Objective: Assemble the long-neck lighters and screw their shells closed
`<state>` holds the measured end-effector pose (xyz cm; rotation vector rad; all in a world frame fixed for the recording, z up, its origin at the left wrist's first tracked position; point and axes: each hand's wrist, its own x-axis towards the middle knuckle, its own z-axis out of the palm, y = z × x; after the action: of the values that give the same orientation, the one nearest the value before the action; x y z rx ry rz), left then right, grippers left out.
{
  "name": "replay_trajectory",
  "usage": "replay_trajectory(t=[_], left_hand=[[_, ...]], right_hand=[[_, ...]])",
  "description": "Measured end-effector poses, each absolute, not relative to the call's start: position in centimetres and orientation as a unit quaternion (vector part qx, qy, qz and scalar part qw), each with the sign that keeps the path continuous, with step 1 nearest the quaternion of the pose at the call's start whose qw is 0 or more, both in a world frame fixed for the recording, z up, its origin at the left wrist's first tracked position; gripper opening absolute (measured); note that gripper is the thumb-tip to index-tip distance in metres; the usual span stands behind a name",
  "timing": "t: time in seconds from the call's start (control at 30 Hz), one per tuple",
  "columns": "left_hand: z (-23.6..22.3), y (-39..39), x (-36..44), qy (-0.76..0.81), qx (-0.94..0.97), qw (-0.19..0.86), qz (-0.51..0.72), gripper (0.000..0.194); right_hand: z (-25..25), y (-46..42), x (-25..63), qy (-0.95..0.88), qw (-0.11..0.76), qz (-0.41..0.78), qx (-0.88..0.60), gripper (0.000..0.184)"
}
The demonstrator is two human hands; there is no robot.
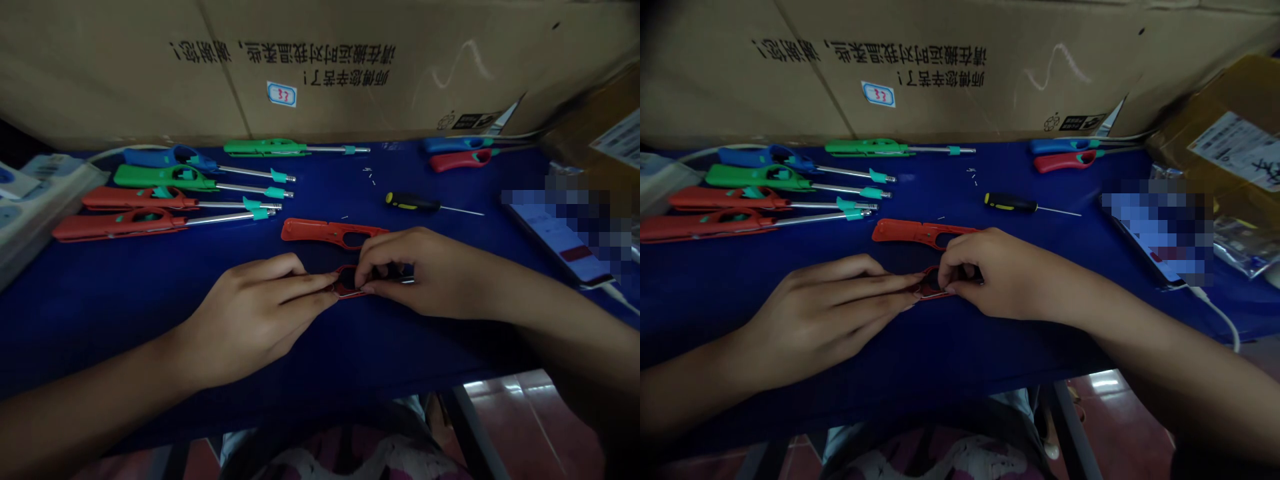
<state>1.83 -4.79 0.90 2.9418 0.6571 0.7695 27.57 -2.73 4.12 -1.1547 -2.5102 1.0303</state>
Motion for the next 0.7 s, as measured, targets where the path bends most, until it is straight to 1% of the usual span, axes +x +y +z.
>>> replay_trajectory(t=[0.37, 0.47, 0.53, 0.63, 0.7], left_hand=[[1.4, -4.8, 1.9, 0.204, 0.955, -0.006, 0.215, 0.025], [1.4, -4.8, 1.8, 0.209, 0.954, 0.005, 0.215, 0.026], [1.3, -4.9, 1.7, 0.215, 0.952, 0.014, 0.217, 0.025], [1.2, -5.0, 1.7, 0.222, 0.948, 0.029, 0.225, 0.024], [1.2, -5.1, 1.7, 0.229, 0.945, 0.039, 0.231, 0.024]], right_hand=[[4.1, -3.1, 27.3, -0.866, 0.094, 0.311, -0.381, 0.022], [4.2, -3.0, 27.5, -0.863, 0.108, 0.294, -0.397, 0.015], [4.3, -2.7, 27.9, -0.863, 0.130, 0.256, -0.416, 0.009], [4.4, -2.3, 28.6, -0.871, 0.159, 0.172, -0.432, 0.008], [4.3, -2.1, 28.9, -0.871, 0.142, 0.116, -0.456, 0.010]])
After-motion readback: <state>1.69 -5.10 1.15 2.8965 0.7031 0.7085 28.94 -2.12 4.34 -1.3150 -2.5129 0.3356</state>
